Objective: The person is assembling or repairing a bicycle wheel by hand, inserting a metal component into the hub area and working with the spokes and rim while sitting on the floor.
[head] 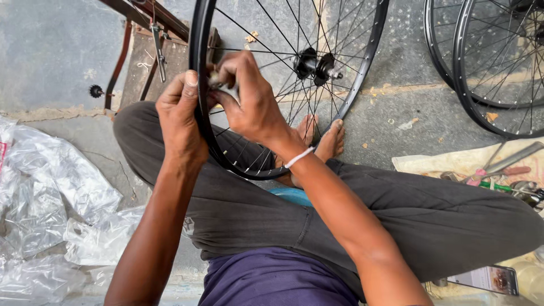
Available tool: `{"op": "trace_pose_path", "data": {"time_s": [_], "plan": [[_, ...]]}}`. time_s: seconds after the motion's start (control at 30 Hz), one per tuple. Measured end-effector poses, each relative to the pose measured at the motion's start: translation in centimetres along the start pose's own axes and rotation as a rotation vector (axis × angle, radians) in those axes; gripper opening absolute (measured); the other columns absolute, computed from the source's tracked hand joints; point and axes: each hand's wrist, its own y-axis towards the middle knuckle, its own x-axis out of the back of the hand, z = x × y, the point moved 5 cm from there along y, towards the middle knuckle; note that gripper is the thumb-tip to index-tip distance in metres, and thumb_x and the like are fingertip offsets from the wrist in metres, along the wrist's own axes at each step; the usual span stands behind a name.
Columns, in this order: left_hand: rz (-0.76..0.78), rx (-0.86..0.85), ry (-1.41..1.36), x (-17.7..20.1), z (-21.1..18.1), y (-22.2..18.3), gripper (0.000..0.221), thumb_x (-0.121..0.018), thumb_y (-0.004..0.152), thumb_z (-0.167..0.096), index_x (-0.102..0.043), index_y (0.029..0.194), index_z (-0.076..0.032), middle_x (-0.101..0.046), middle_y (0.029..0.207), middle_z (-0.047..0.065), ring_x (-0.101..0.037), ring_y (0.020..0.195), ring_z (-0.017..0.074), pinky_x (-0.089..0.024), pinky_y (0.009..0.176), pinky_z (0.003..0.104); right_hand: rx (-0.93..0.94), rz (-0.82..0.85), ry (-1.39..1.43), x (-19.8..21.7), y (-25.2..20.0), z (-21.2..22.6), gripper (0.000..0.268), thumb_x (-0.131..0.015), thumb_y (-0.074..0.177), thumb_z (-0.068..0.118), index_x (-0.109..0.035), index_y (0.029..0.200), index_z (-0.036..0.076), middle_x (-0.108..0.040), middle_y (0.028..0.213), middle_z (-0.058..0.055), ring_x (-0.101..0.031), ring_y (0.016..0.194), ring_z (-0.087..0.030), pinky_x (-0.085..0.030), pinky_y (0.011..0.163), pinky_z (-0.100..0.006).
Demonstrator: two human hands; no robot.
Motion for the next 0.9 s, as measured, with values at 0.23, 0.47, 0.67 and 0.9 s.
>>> {"op": "trace_pose_path", "data": {"time_s": [0.23, 0.47, 0.67, 0.9], "plan": [[0.114, -0.012, 0.043, -0.8, -0.3, -0.4, 0.031, -0.071, 0.105, -0.032, -0.071, 0.11, -0.002, -0.065, 0.094, -0.001, -0.056, 0.082, 0.0059, -0.047, 0.074, 0.022, 0.35, -0.184, -0.343, -0.1, -1.3, 3.6, 0.035, -0.073, 0.085, -0.006, -0.048, 0.11, -0.003, -0.057, 0.119, -0.029, -0.069, 0.096, -0.04, -0.063, 0.076, -0.036], [-0.061, -0.08, 0.187, -1.3, -0.3, -0.6, 0.032, -0.075, 0.109, -0.026, -0.067, 0.106, 0.005, -0.062, 0.087, 0.005, -0.051, 0.081, 0.011, -0.042, 0.071, 0.027, 0.137, -0.134, -0.371, 1.1, -1.3, 2.6, 0.034, -0.074, 0.094, 0.002, -0.054, 0.121, 0.001, -0.062, 0.121, -0.018, -0.072, 0.097, -0.032, -0.063, 0.076, -0.037], [0.103, -0.289, 0.232, -0.9, 0.2, -3.5, 0.035, -0.067, 0.112, -0.033, -0.067, 0.122, 0.0, -0.067, 0.109, 0.007, -0.066, 0.1, 0.013, -0.056, 0.092, 0.028, -0.138, -0.163, -0.027, 3.9, -1.3, 0.3, 0.016, -0.074, 0.102, 0.009, -0.067, 0.116, 0.01, -0.073, 0.108, -0.008, -0.075, 0.091, -0.021, -0.063, 0.08, -0.032], [-0.097, 0.059, 0.007, 2.8, 3.1, -2.4, 0.044, -0.071, 0.1, -0.04, -0.065, 0.119, 0.0, -0.068, 0.109, 0.008, -0.068, 0.101, 0.0156, -0.059, 0.088, 0.032, -0.044, -0.073, -0.32, 2.9, -4.1, 2.6, 0.035, -0.079, 0.094, 0.016, -0.066, 0.123, 0.002, -0.07, 0.119, -0.014, -0.069, 0.113, -0.03, -0.056, 0.1, -0.039]]}}
